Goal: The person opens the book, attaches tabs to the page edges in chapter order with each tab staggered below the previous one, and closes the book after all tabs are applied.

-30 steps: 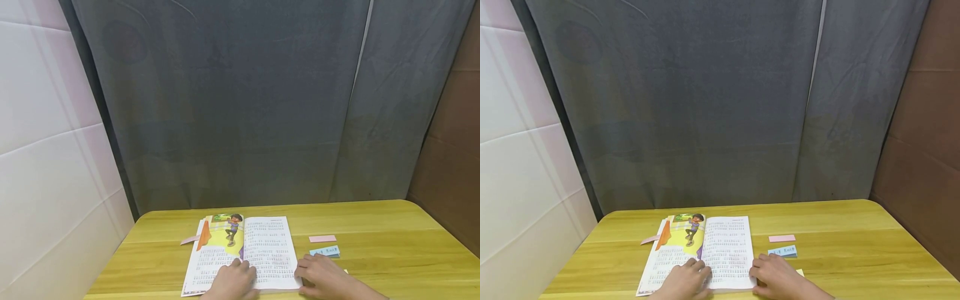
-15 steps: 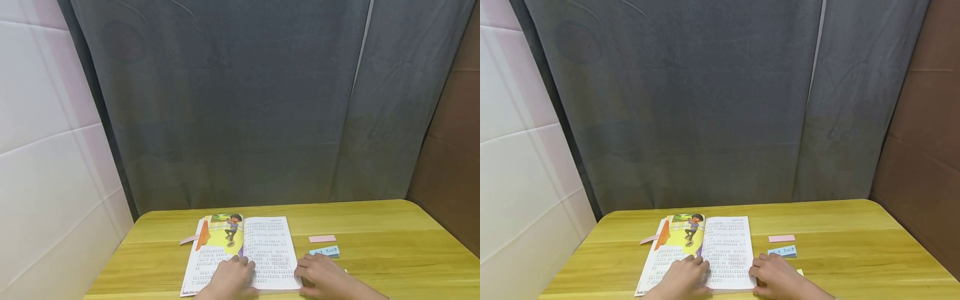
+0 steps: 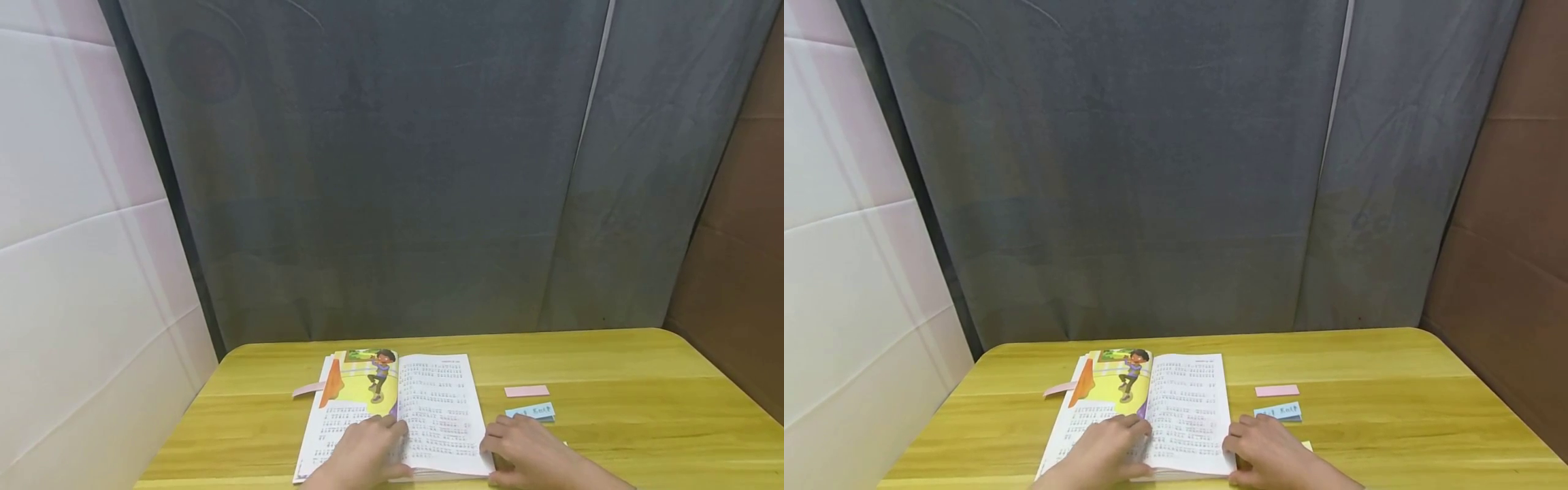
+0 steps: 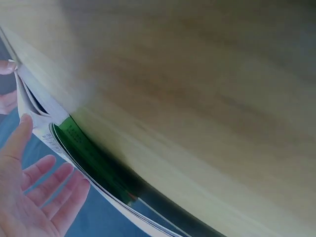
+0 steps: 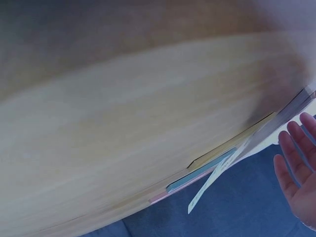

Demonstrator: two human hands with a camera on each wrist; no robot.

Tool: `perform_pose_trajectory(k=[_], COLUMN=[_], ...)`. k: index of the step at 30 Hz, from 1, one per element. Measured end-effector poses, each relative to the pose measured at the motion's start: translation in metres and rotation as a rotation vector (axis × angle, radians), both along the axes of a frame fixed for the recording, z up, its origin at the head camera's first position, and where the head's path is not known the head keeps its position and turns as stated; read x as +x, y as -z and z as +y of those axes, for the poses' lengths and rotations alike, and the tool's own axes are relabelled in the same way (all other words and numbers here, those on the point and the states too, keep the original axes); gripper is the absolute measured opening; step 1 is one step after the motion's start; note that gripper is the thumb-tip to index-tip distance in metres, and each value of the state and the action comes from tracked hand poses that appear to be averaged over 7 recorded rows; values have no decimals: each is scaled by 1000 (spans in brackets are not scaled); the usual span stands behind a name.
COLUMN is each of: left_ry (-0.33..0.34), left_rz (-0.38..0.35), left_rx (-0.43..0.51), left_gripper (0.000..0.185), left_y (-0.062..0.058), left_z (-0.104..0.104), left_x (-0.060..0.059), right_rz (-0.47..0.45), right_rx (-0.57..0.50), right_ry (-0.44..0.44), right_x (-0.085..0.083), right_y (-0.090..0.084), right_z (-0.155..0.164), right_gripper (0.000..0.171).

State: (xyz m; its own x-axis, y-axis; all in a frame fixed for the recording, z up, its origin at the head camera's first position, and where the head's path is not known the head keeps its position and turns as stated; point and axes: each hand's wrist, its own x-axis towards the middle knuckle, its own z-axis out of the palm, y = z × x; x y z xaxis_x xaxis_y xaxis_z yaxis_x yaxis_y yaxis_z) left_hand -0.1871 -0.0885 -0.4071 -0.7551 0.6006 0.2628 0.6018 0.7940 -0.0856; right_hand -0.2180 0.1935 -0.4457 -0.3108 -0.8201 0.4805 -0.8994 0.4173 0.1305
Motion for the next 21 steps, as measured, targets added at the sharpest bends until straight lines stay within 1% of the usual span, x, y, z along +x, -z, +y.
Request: perform_pose_trajectory(k=[3, 5, 9, 11, 13, 16, 19, 21], left_ry=[10, 18, 51, 69, 82, 94, 102, 94], left_rz=[-4, 13, 98, 142, 168, 202, 281, 333], left_rx=[27, 32, 33, 30, 40, 69, 99, 102], left_gripper=[45, 43, 38, 41, 47, 65, 79, 85], left_y=[-2, -2, -2, -1, -1, -1, -1, -2], left_z=[-4, -6, -8, -9, -9, -9, -10, -10], left_x=[2, 4, 7, 8, 9, 9, 8, 7], right_rz=[6, 6, -2, -7, -7, 0, 14, 16], right_rx=[-1, 2, 19, 30, 42, 51, 50, 47], right_ry=[1, 0, 3, 8, 17, 20, 20, 20], right_x=[0, -1, -1, -1, -1, -1, -2, -2], right_y=[0, -1, -3, -3, -3, -3, -3, -3], right_z=[0, 1, 1, 1, 0, 0, 0, 0], right_gripper=[24, 24, 24, 24, 24, 25, 25, 25])
